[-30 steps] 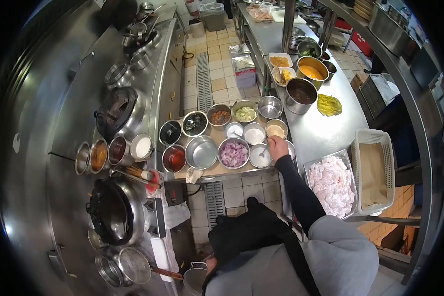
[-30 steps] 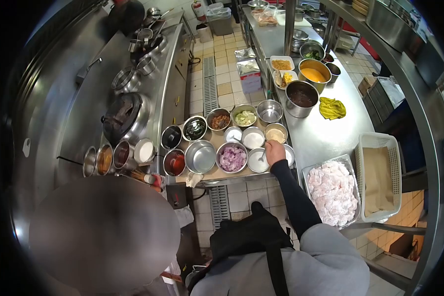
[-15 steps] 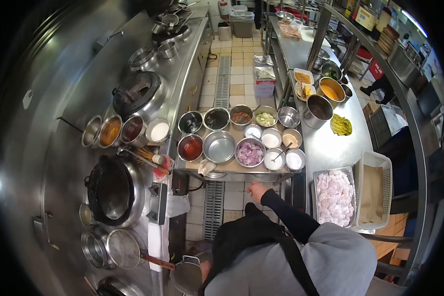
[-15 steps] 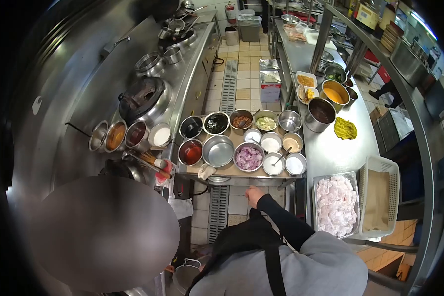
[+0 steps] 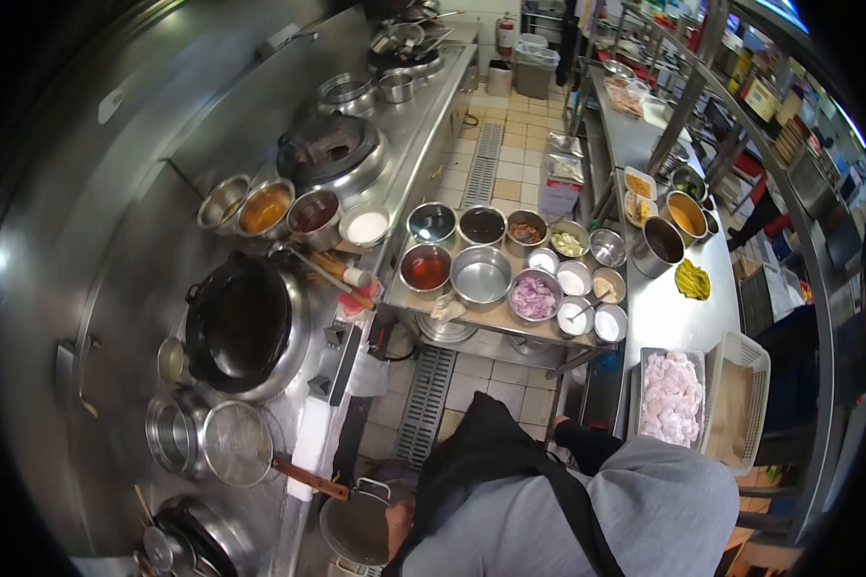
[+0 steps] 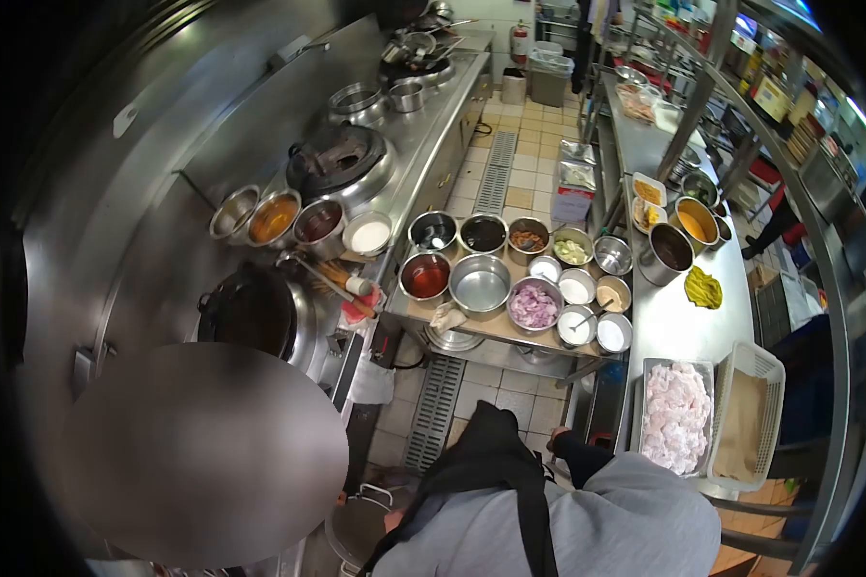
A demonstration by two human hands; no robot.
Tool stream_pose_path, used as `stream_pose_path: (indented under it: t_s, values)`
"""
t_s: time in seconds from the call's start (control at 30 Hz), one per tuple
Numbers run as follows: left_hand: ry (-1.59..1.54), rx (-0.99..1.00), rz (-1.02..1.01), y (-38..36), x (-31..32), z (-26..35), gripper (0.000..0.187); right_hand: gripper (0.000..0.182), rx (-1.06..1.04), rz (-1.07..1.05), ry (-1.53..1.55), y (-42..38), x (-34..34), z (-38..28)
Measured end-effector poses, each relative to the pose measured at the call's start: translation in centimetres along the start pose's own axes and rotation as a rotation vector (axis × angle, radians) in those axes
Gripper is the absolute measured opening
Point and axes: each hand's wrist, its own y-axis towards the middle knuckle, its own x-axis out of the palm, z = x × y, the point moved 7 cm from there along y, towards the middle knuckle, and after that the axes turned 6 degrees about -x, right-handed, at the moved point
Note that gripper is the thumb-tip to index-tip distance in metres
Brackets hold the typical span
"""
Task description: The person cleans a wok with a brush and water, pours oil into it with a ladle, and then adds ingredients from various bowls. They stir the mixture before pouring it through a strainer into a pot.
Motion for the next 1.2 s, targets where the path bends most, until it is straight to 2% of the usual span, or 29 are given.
stream_pose_path:
  t_s: [0.1,0.17,0.2,0.3,0.37,0.4,0.47,0.5,0.57,0.63,0.67,0.7,0.73,0.77,0.8,0.83,0.9,0.97,1.07,1.17,1.2]
  values:
    - [-0.034,-0.088,-0.027,-2.6,5.8,-3.0,0.018,0.043,0.101,0.045,0.072,-5.7,-4.4,-3.3]
    - [-0.024,-0.121,-0.008,-3.9,10.6,-5.0,0.020,0.038,0.003,0.045,-0.005,-5.9,-7.7,-6.2]
    - [-0.219,-0.190,0.135,-4.6,12.7,-6.7,0.023,0.036,-0.045,0.048,-0.037,-5.4,-9.6,-7.9]
    - [-0.547,-0.232,0.308,-5.9,13.1,-6.1,0.024,0.032,-0.399,0.033,-0.094,-2.4,-15.8,-13.4]
    - [-0.542,-0.319,0.241,-6.4,14.3,-5.6,0.024,0.032,-0.443,0.239,-0.187,-6.2,-25.2,-20.8]
    - [-0.521,-0.364,0.199,-6.4,13.8,-4.7,0.023,0.029,-0.596,0.280,-0.081,-5.4,-28.2,-23.0]
    - [-0.486,-0.403,0.135,-5.8,12.0,-3.1,0.023,0.019,-0.644,0.405,0.139,-7.1,-35.8,-26.8]
    - [-0.464,-0.412,0.113,-4.9,10.8,-2.2,0.023,0.016,-0.716,0.432,0.191,-11.5,-41.3,-29.7]
    - [-0.434,-0.412,0.077,-3.6,9.0,-0.5,0.023,0.016,-0.751,0.616,0.379,-14.5,-48.3,-29.8]
    - [-0.422,-0.412,0.058,-2.4,7.2,0.9,0.023,0.018,-0.650,0.949,0.375,-13.8,-54.2,-25.4]
    - [-0.414,-0.415,0.056,-1.9,6.6,1.6,0.023,0.020,-0.507,0.991,0.410,-14.3,-57.2,-22.6]
    - [-0.411,-0.416,0.055,-1.3,5.9,2.1,0.023,0.019,-0.448,1.196,0.482,-12.5,-59.4,-18.0]
    - [-0.404,-0.416,0.055,-0.9,5.4,2.5,0.023,0.018,-0.355,1.279,0.524,-14.0,-62.1,-15.1]
    - [-0.394,-0.416,0.051,-0.3,4.8,3.1,0.022,0.022,-0.188,1.508,0.481,-12.6,-63.8,-10.0]
    - [-0.390,-0.417,0.049,0.1,4.4,3.5,0.022,0.027,-0.037,1.577,0.566,-11.6,-65.1,-5.3]
    - [-0.385,-0.416,0.045,0.4,4.1,4.0,0.022,0.031,0.192,1.616,0.526,-11.4,-66.1,-1.6]
    - [-0.373,-0.414,0.039,1.2,3.3,4.9,0.022,0.028,0.410,1.487,0.782,-5.0,-66.1,8.0]
    - [-0.355,-0.412,0.032,2.1,2.8,5.7,0.022,0.027,0.249,1.342,0.527,-1.6,-66.8,11.3]
    - [-0.329,-0.413,0.018,2.8,2.0,6.8,0.022,0.024,0.101,1.073,1.372,-1.9,-65.8,9.1]
    - [-0.318,-0.408,0.005,3.8,1.2,7.8,0.021,0.023,-0.134,0.930,1.470,-0.2,-67.2,5.4]
    - [-0.301,-0.399,-0.004,4.2,0.6,8.1,0.021,0.021,-0.278,1.151,1.023,-2.9,-69.1,2.9]
